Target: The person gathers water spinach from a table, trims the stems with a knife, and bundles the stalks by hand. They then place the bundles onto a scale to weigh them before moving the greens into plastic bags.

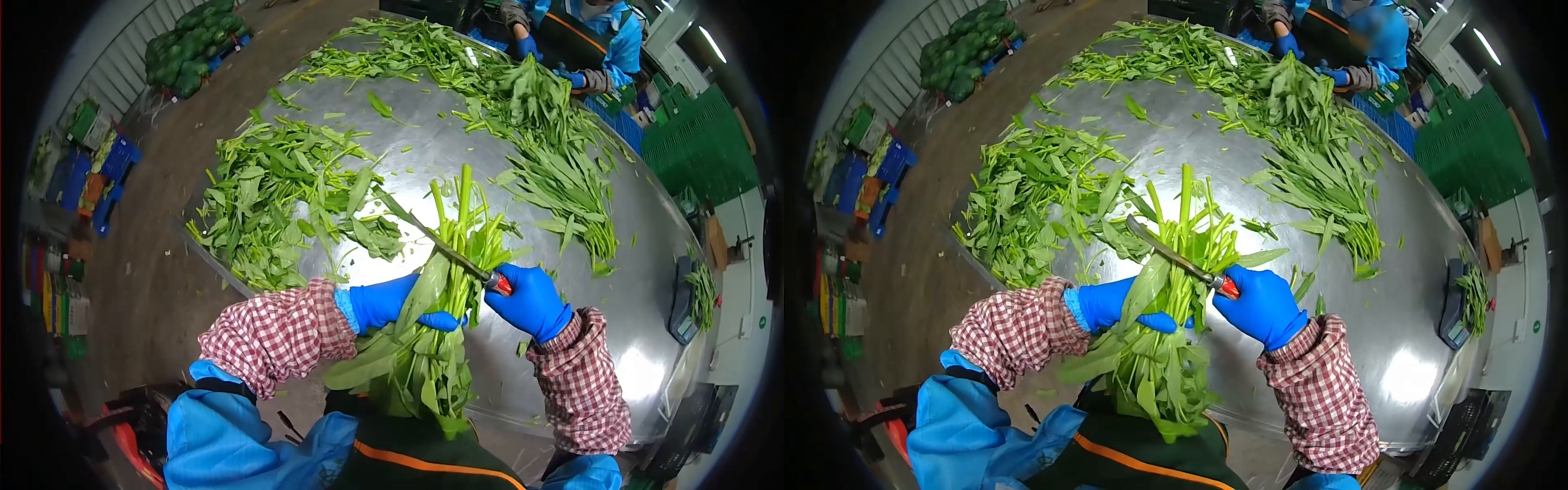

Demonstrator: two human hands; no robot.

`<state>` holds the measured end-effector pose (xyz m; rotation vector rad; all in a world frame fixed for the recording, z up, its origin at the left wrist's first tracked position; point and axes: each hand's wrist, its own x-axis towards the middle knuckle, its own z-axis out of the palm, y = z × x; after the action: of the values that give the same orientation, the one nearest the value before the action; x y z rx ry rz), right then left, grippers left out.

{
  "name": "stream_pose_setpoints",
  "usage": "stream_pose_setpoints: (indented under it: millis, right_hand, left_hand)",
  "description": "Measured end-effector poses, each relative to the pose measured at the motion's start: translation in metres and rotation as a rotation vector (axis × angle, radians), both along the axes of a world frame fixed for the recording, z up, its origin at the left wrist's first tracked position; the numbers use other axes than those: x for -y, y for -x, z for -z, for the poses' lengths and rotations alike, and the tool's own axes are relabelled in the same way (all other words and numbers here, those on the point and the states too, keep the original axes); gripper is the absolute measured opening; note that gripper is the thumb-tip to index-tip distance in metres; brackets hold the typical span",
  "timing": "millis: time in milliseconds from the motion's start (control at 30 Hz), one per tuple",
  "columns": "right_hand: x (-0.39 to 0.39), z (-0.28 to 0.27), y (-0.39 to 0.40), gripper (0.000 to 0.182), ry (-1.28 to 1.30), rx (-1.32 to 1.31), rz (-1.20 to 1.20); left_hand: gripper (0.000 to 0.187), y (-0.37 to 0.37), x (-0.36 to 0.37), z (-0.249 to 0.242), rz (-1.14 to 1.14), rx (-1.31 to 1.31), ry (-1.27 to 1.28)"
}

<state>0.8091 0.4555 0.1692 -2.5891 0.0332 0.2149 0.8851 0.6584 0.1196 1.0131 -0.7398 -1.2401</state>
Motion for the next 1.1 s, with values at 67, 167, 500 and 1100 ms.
stream_pose_setpoints:
  millis: [67, 167, 500, 1100]
  right_hand:
    - [-0.001, 0.001, -0.003, 0.019, -0.062, -0.033, -0.004]
    - [-0.007, -0.002, -0.005, 0.018, -0.17, -0.072, 0.003]
    - [-0.004, 0.016, 0.033, 0.011, -0.592, -0.199, 0.38]
    - [0.023, -0.058, 0.032, 0.128, -0.34, 0.344, -0.166]
  left_hand:
    - [0.047, 0.0, -0.002, -0.005, -0.073, 0.123, -0.046]
    - [0.048, -0.006, -0.005, -0.008, -0.026, 0.157, -0.105]
    - [0.048, -0.043, -0.061, -0.061, -0.061, 0.531, -0.369]
    - [0.062, -0.055, 0.011, -0.071, -0.568, -0.095, 0.313]
